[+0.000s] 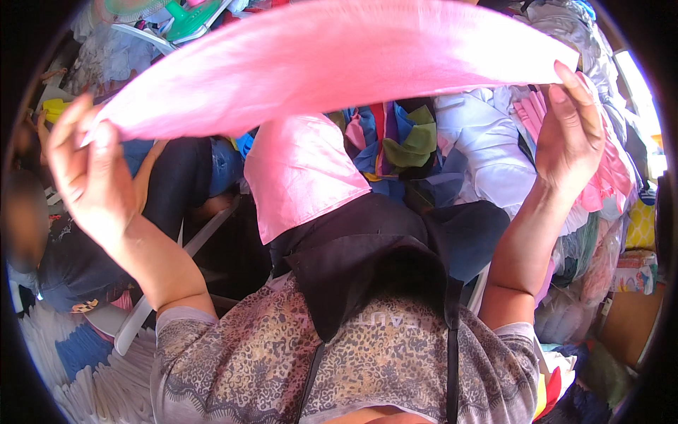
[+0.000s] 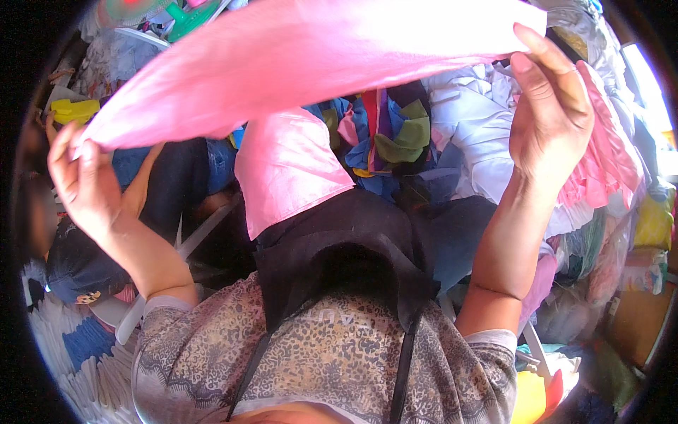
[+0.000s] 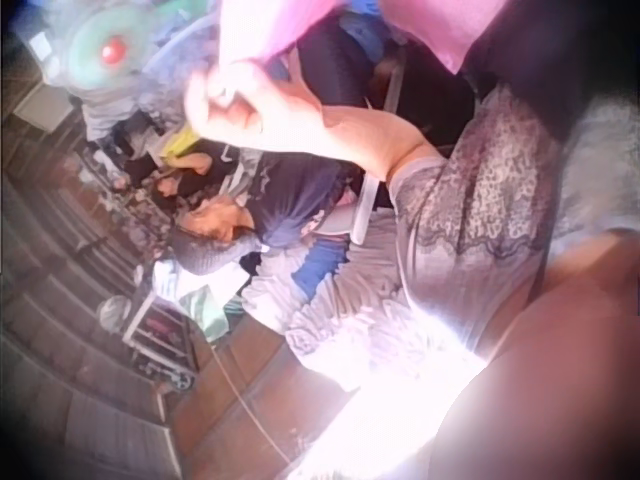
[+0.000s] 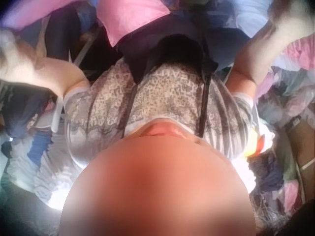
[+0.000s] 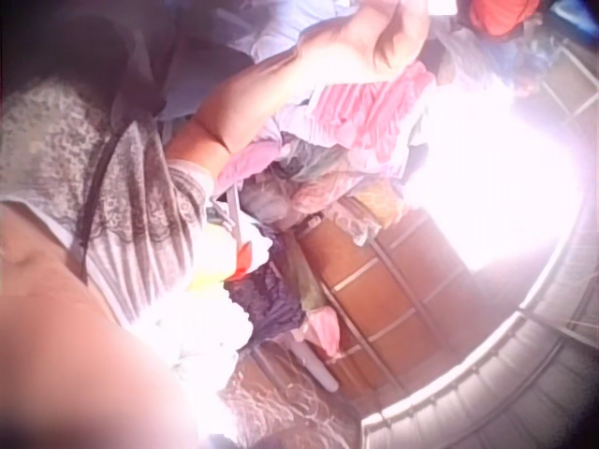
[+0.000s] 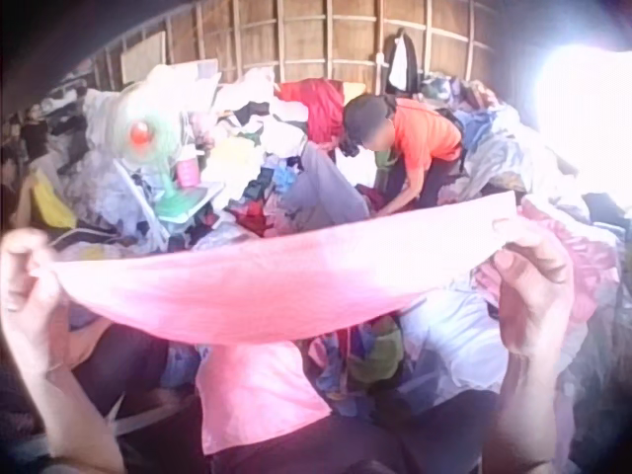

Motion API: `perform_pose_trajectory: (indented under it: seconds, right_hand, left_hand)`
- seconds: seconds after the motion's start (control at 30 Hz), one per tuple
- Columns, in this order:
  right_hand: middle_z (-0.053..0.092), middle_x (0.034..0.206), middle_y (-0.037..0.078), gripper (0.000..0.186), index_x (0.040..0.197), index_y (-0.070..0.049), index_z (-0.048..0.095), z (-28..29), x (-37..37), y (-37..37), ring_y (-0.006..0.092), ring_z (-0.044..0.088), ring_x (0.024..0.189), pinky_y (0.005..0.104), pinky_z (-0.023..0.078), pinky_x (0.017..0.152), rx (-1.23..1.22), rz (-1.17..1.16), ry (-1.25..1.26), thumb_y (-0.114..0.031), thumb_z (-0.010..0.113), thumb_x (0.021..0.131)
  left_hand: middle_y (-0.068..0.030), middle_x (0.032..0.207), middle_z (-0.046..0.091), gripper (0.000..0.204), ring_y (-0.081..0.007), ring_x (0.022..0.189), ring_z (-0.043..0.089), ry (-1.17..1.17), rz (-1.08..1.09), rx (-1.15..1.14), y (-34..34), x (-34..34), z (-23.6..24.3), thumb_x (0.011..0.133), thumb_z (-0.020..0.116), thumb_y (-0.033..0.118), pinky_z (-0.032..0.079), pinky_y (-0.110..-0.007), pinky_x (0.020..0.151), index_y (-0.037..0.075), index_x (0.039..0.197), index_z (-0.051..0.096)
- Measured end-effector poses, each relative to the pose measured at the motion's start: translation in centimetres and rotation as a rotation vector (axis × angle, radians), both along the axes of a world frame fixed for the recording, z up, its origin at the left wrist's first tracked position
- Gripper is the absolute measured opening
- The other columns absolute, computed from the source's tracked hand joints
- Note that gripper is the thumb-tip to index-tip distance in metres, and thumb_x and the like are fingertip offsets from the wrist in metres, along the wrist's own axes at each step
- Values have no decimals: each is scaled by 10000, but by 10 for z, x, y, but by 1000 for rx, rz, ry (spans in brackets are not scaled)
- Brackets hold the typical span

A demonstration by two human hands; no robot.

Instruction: The person sits on the floor and repeatedly picks up pink fabric pieces from a large pile, unfolds them, and folds them into smaller rectangles. The folded pieces are placed into a growing stack on the right side of the frame.

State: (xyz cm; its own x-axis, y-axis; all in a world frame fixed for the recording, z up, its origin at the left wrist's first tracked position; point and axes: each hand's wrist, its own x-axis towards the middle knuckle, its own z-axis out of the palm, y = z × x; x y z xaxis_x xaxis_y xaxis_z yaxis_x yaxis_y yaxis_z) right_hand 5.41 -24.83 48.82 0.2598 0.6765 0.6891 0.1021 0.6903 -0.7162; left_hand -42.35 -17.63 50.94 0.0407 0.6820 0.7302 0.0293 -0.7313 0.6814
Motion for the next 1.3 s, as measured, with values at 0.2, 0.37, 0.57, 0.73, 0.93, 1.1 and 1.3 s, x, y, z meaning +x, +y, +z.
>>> perform_pose_trajectory:
  seconds: [0.2, 0.37, 0.57, 0.73, 0.93, 1.1, 1.3]
  right_hand:
    - [577, 823, -3, 396, 1269, 44, 631, 11, -34, 23, 65, 507, 722, 202, 398, 692, -70, -1, -18, 100, 630, 878]
    - [577, 812, -38, 283, 1122, -75, 670, -33, -54, 70, 51, 529, 720, 201, 428, 655, -303, -10, -118, 40, 678, 864]
    - [557, 798, -49, 469, 1243, -131, 692, -128, -92, 136, 50, 467, 696, 206, 425, 649, -449, 29, -197, 53, 697, 811]
    - [650, 1187, 52, 596, 1363, -79, 577, -215, -115, 171, 148, 610, 917, 267, 516, 824, -641, 141, -299, 47, 663, 786]
    - [667, 1139, 201, 489, 1235, -53, 657, -305, -99, 148, 249, 660, 995, 347, 526, 855, -1001, -69, -419, -114, 681, 750]
    - [688, 1055, 129, 498, 1251, -49, 652, -358, -77, 113, 226, 664, 946, 321, 506, 843, -1350, -35, -312, -62, 706, 756]
    - [716, 1009, 151, 479, 1224, -53, 679, -405, -83, 108, 270, 691, 845, 346, 538, 795, -1614, -13, -191, -100, 714, 749]
  left_hand:
    - [-127, 999, 696, 403, -149, 930, 669, 20, 86, 56, 13, -14, 17, 949, 596, -36, 528, -246, 851, -33, 1345, 523]
    - [-48, 936, 691, 318, -77, 797, 629, -54, 213, -229, 54, -13, -46, 947, 628, 1, 495, -197, 722, 13, 1263, 608]
    - [58, 818, 592, 328, 7, 593, 429, 154, 298, -511, 100, -48, -134, 931, 676, 58, 310, -165, 506, 59, 1255, 622]
    - [-183, 1320, 588, 546, -251, 1089, 613, 591, 546, -589, 116, -45, -203, 891, 727, 218, 489, -369, 943, 74, 1382, 536]
    - [-268, 1429, 477, 603, -399, 1360, 431, 833, 258, -371, 39, 44, -262, 892, 708, 310, 330, -452, 1128, 59, 1401, 504]
    - [-296, 1559, 240, 790, -503, 1426, 250, 1005, 307, -313, -8, 80, -270, 836, 733, 400, 287, -601, 1100, 122, 1495, 397]
    - [-287, 1586, 158, 798, -551, 1433, 165, 1125, 214, -499, -40, 86, -255, 824, 737, 403, 236, -647, 1106, 157, 1503, 397]
